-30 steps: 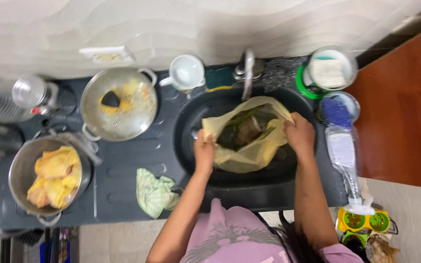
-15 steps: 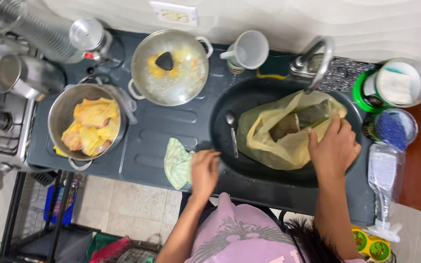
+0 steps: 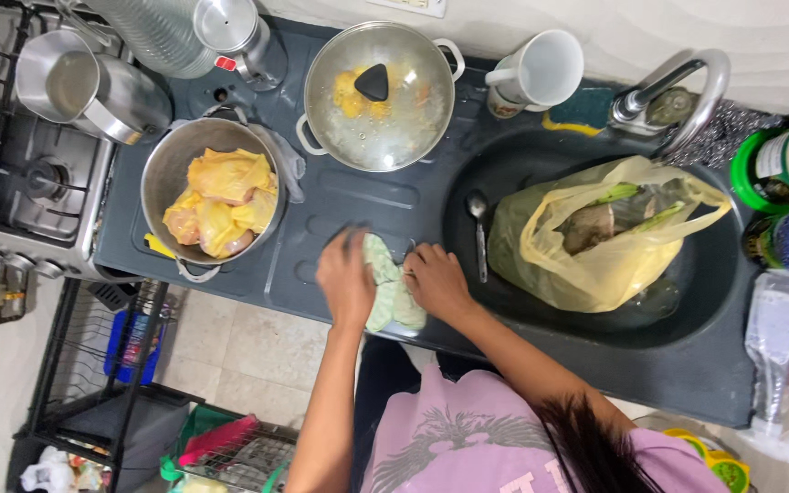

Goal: The person removes raw chicken pieces from a plastic bag, places them into a pot, and washes them with water before retrieving a cutting board and a knife from a cabinet.

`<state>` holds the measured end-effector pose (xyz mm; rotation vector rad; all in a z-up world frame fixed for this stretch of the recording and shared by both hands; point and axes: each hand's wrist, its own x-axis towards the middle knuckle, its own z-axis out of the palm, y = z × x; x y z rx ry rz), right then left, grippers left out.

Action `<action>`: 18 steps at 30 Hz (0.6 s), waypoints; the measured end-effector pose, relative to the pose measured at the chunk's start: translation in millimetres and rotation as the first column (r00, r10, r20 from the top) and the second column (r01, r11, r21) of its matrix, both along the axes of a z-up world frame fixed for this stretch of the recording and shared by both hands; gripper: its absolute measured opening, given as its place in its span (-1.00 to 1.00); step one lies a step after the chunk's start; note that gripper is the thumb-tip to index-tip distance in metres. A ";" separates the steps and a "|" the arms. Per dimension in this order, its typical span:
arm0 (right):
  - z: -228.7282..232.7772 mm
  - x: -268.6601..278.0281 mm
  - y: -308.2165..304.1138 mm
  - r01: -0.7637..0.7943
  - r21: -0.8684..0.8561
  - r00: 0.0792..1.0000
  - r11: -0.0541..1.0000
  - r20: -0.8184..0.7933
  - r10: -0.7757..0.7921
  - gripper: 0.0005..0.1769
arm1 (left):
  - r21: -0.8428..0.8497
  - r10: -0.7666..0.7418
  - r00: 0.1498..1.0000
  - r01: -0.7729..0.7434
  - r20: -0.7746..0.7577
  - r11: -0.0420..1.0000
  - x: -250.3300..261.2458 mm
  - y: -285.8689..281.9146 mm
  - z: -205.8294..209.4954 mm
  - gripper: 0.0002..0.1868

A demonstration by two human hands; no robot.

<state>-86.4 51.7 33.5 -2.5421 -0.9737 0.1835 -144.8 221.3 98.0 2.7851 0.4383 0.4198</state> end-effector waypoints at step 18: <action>139.7 -25.9 -2.7 0.162 0.468 0.983 0.869 -0.153 -0.101 -0.72 | -0.697 -0.524 0.819 0.517 0.233 0.497 -11.2 94.1 91.9 -0.88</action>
